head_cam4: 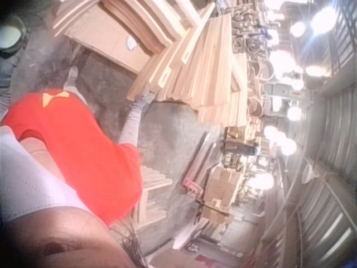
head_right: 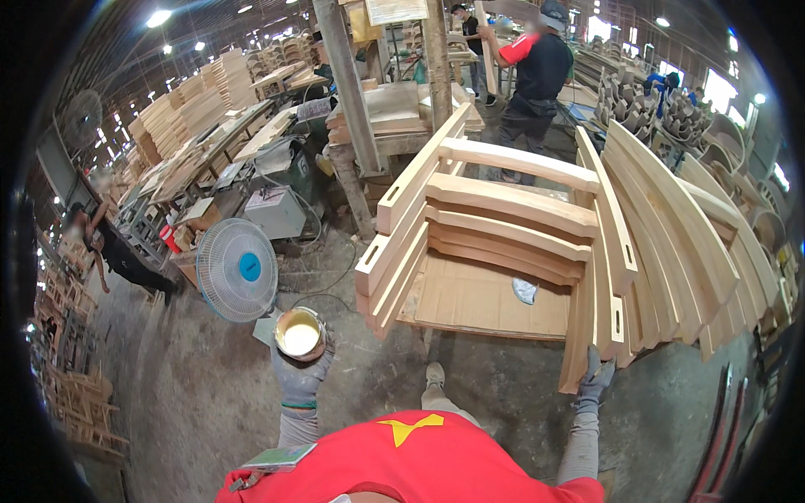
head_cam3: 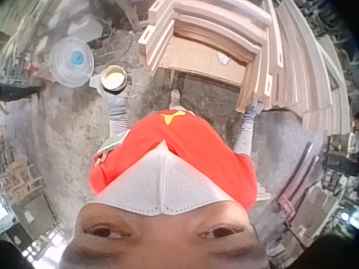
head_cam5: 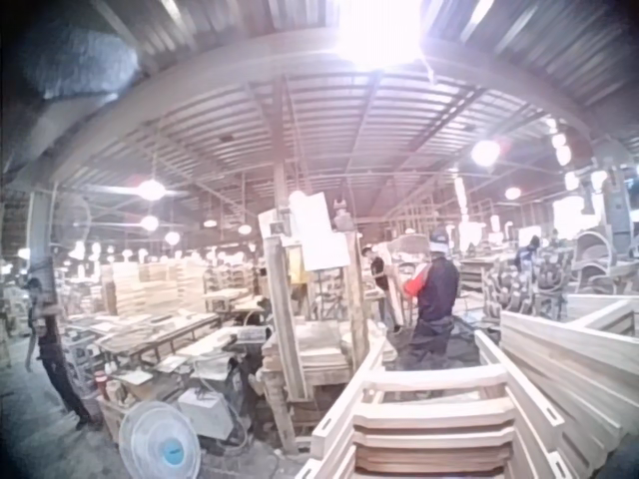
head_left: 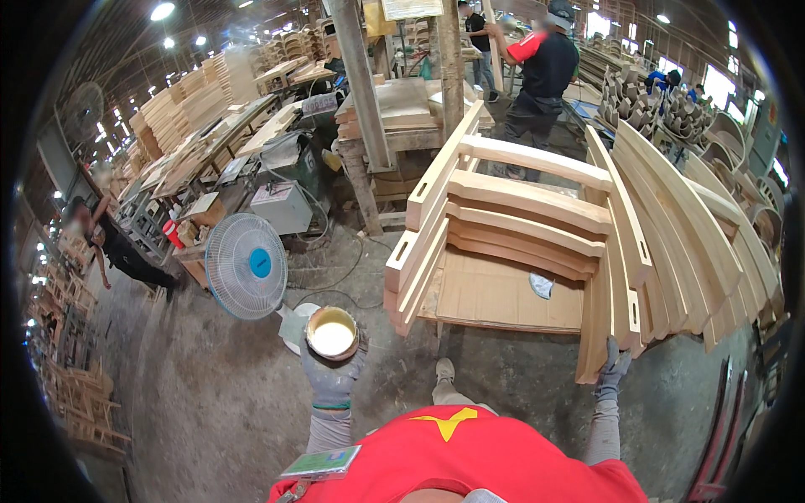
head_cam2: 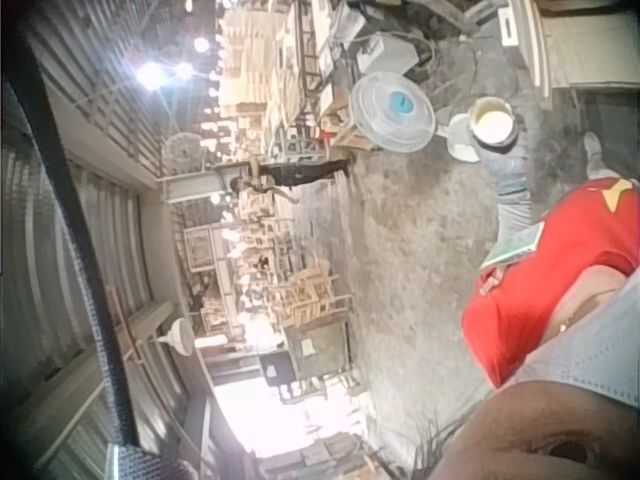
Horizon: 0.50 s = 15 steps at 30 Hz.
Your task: The person applies a light-colored finish to wooden chair parts using a brush and a small container. They repeatedly dip the brush, coat edges and surfaces, and reposition the parts to access different areas.
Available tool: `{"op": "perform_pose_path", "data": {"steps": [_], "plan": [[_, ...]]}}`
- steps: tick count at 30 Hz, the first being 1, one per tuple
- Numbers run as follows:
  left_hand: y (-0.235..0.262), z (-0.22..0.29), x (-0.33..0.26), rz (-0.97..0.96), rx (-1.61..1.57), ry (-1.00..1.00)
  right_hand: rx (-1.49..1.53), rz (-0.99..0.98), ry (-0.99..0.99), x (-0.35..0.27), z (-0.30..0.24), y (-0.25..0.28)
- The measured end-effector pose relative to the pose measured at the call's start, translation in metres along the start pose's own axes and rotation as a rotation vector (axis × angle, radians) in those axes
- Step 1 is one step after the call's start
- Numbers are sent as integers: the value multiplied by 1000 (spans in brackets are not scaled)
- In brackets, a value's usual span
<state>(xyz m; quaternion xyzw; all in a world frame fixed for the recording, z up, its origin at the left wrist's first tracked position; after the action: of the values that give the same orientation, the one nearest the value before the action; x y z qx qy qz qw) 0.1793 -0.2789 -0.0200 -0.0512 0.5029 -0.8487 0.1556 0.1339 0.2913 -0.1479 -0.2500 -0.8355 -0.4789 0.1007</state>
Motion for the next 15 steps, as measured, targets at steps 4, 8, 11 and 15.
{"op": "perform_pose_path", "data": {"steps": [4,8,11,15], "plan": [[5,-1,2,29,-34,44,73,52,20,-1,-8,9],[8,0,4,57,-37,31,353,136,-63,2,-17,12],[-1,0,2,66,-42,39,609,219,-214,2,-14,13],[3,-1,3,81,-9,46,513,166,-107,3,-12,12]]}}
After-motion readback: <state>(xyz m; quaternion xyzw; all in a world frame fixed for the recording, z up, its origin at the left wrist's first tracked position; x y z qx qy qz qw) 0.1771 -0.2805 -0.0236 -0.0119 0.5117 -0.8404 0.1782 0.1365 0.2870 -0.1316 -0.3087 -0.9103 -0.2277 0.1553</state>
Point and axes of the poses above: each hand's wrist, its own x-axis towards the middle knuckle, its own y-axis out of the back of the hand, z = x × y, the point moved 4 cm from there along x, towards the middle knuckle, and after that the axes turned 11 degrees about x, right-handed, at the moved point
